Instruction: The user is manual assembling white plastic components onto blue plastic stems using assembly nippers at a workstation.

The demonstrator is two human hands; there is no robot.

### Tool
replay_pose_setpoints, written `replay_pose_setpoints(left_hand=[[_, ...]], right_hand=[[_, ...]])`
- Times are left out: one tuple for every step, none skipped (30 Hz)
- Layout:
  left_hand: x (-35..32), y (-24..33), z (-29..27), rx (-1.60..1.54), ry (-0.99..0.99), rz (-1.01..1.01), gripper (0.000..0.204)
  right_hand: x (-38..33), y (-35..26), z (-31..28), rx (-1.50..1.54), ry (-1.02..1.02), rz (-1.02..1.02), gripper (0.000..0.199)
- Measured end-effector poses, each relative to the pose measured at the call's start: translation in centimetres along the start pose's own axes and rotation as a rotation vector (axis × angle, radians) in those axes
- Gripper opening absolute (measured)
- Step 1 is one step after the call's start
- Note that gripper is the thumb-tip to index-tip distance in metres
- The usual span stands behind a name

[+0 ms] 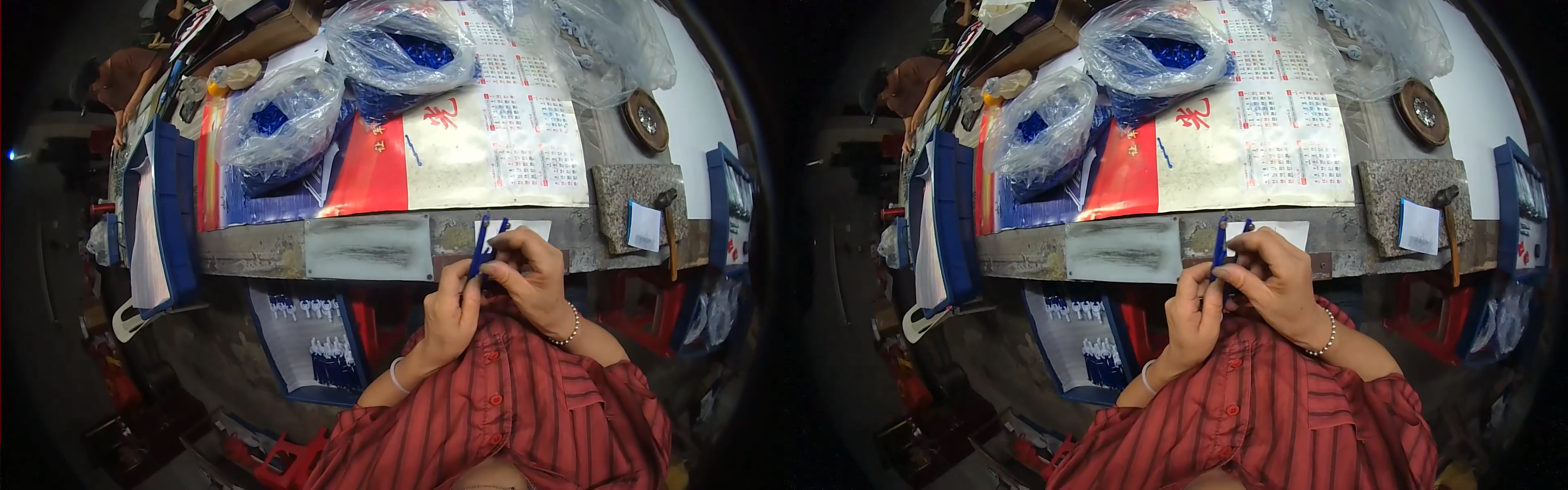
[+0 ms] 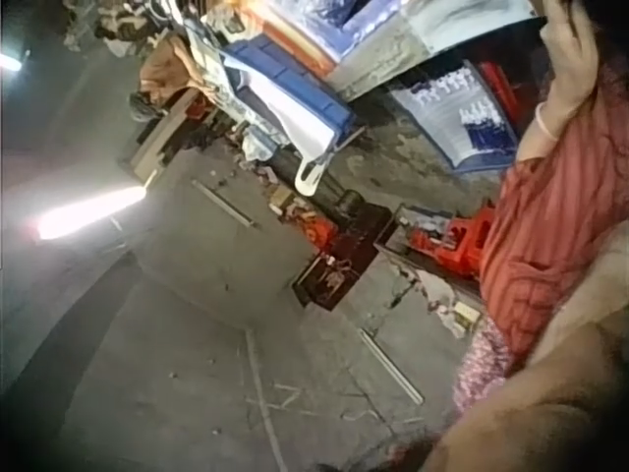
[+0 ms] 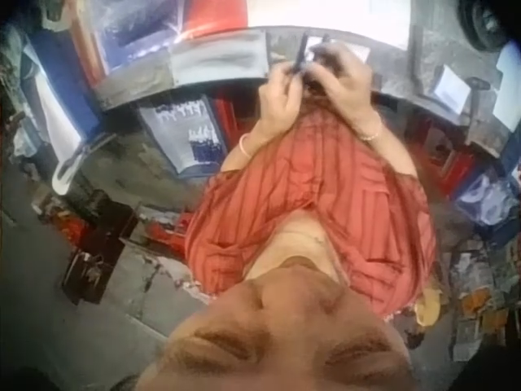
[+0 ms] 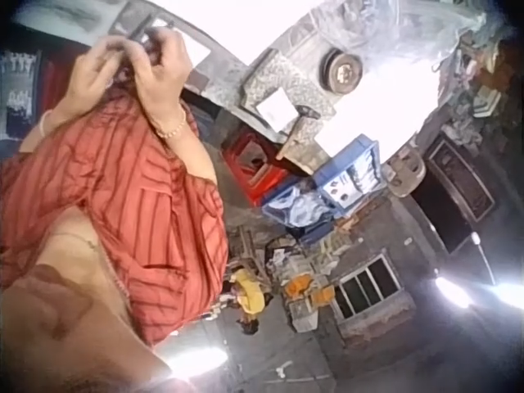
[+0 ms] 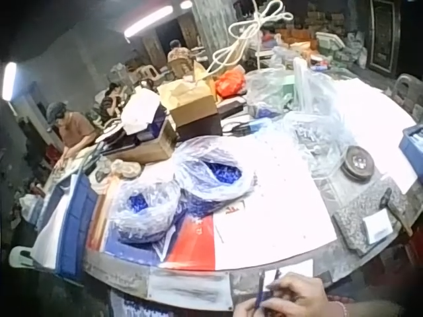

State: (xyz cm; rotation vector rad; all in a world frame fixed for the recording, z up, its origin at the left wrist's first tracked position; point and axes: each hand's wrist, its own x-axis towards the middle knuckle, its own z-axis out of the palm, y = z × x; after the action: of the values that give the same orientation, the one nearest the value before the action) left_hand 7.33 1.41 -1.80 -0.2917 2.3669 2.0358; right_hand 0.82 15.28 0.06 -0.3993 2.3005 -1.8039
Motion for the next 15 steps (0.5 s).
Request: replay_pose_setpoints(left_hand=[[0.0,-0.1,0.1,0.076,-0.007,0.058,0.019],[0.0,-0.2,0.2,0.152,-0.014,0.116,0.020],[-0.1,-0.2,0.2,0.151,-0.016,0.113,0.020],[-0.1,-0.2,0.1,0.080,-0.031,0.067,0.020],[-0.1,-0.2,0.1,0.009,-0.046,0.020,0.020],[-0.2,-0.2,0.1,-0.061,-0.059,-0.028,0.020],[-0.2,-0.1,0.0,-0.226,-0.087,-0.101,0.022],[-0.2,-0.1,-0.1,-0.225,-0.087,-0.107,0.022],[-0.3,-0.1,-0.3,-0.318,-0.103,-0.170,0.024],[-0.4,-0.2,-0.4,-0.411,-0.118,-0.234,0.026],[-0.3,-0.5,-0.5,-0.478,-0.135,-0.232,0.025],[-0.1,-0.4,-0.5,-0.478,-0.138,-0.236,0.025],[0.0,-0.2,-0.5,-0.526,-0.143,-0.269,0.025],[0.0,-0.1,-0.5,-0.574,-0.147,-0.302,0.025],[0.1,-0.1,-0.5,-0.574,-0.148,-0.304,0.025]], right_hand=[[0.4,-0.8,0.6,0.047,0.070,0.049,0.013],[0.4,-0.6,0.5,0.048,0.069,0.055,0.013],[0.5,-0.5,0.3,0.115,0.025,0.133,0.012],[0.5,-0.3,0.2,0.183,-0.020,0.212,0.012],[0.6,-0.3,0.0,0.176,-0.027,0.179,0.009],[0.5,-0.4,0.0,0.178,-0.028,0.185,0.009],[0.4,-0.5,0.0,0.264,0.013,0.225,0.007],[0.3,-0.7,0.0,0.350,0.053,0.265,0.006],[0.4,-1.2,-0.3,0.408,0.059,0.301,0.006],[0.5,-1.3,-0.6,0.408,0.059,0.307,0.006],[0.5,-1.2,-0.9,0.447,0.073,0.364,0.007],[0.5,-1.0,-1.2,0.486,0.091,0.421,0.008],[0.5,-0.2,-1.2,0.514,0.098,0.379,0.011],[0.5,-0.2,-1.3,0.514,0.100,0.382,0.011],[0.5,-0.2,-1.4,0.544,0.087,0.415,0.012]])
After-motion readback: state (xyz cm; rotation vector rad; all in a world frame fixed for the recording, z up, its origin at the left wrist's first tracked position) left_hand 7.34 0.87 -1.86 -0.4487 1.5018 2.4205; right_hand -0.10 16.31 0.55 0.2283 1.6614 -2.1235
